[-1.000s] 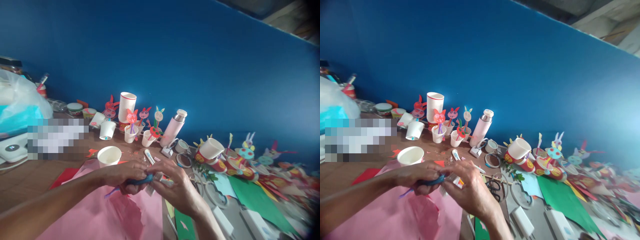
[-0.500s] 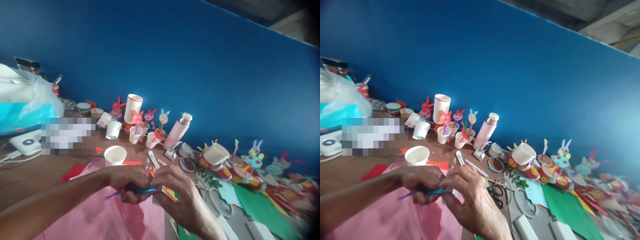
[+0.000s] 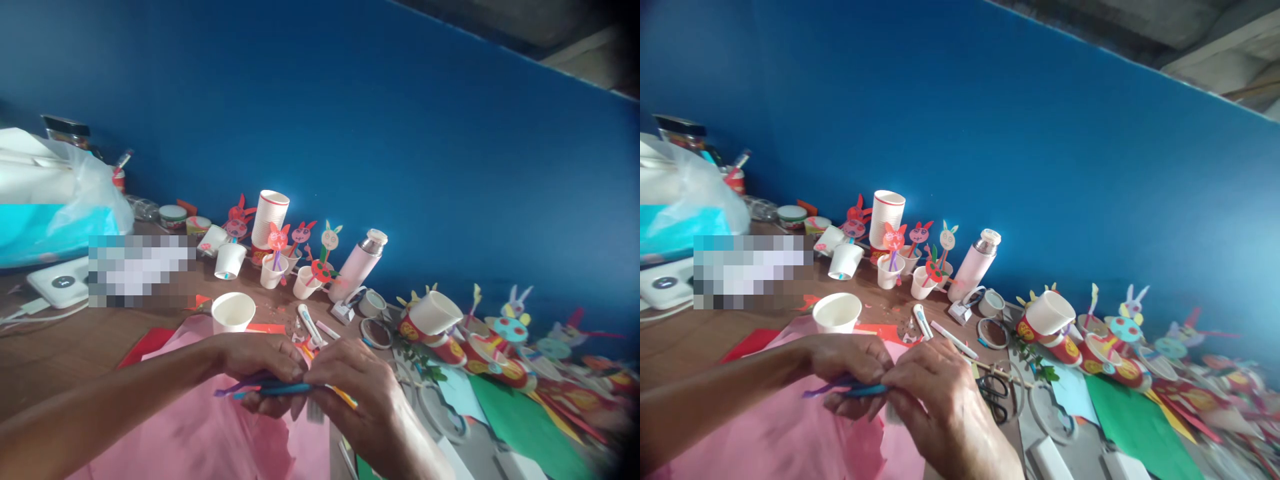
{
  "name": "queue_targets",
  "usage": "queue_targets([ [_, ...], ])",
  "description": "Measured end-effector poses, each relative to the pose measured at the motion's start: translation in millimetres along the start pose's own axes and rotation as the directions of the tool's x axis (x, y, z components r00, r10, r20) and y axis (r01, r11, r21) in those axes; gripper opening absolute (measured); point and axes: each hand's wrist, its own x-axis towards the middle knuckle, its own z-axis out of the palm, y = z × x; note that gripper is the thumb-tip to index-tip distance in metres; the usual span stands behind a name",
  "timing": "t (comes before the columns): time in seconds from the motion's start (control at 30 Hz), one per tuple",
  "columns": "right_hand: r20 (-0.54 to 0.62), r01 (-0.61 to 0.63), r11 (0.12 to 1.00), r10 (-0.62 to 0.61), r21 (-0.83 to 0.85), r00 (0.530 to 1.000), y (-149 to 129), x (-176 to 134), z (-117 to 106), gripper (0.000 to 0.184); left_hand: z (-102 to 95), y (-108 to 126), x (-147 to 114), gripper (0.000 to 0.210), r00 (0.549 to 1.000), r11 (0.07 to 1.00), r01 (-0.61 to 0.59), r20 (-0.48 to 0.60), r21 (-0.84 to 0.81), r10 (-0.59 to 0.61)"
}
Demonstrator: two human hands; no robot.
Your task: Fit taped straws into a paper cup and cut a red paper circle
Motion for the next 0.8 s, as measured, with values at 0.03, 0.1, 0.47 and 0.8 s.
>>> queue_targets([
  [0.03, 0.001, -0.005, 1.0, 0.005, -0.003, 1.0, 1.1, -0.2, 0.0, 0.025, -0.5, 0.8, -0.4, 0.047, 1.0, 1.0, -0.016, 0.004, 0.018, 0.016],
  [0.1, -0.002, -0.012, 1.0, 0.012, -0.016, 1.0, 3.3, -0.1, -0.1, 0.024, -0.8, 3.7, -2.0, 0.05, 0.997, 0.994, -0.072, 0.026, 0.084, 0.07],
  [0.47, -0.139, -0.198, 0.972, 0.181, -0.127, 0.974, 16.0, 1.2, 0.2, 0.012, 19.4, 5.9, 3.5, 0.022, 0.681, 0.674, -0.064, -0.462, 0.736, 0.568],
  [0.8, -0.182, -0.415, 0.909, 0.401, -0.045, 0.898, 17.9, 6.2, 6.8, 0.016, 21.1, -12.6, 18.7, 0.026, 0.569, 0.696, -0.005, -0.57, 0.718, 0.593],
])
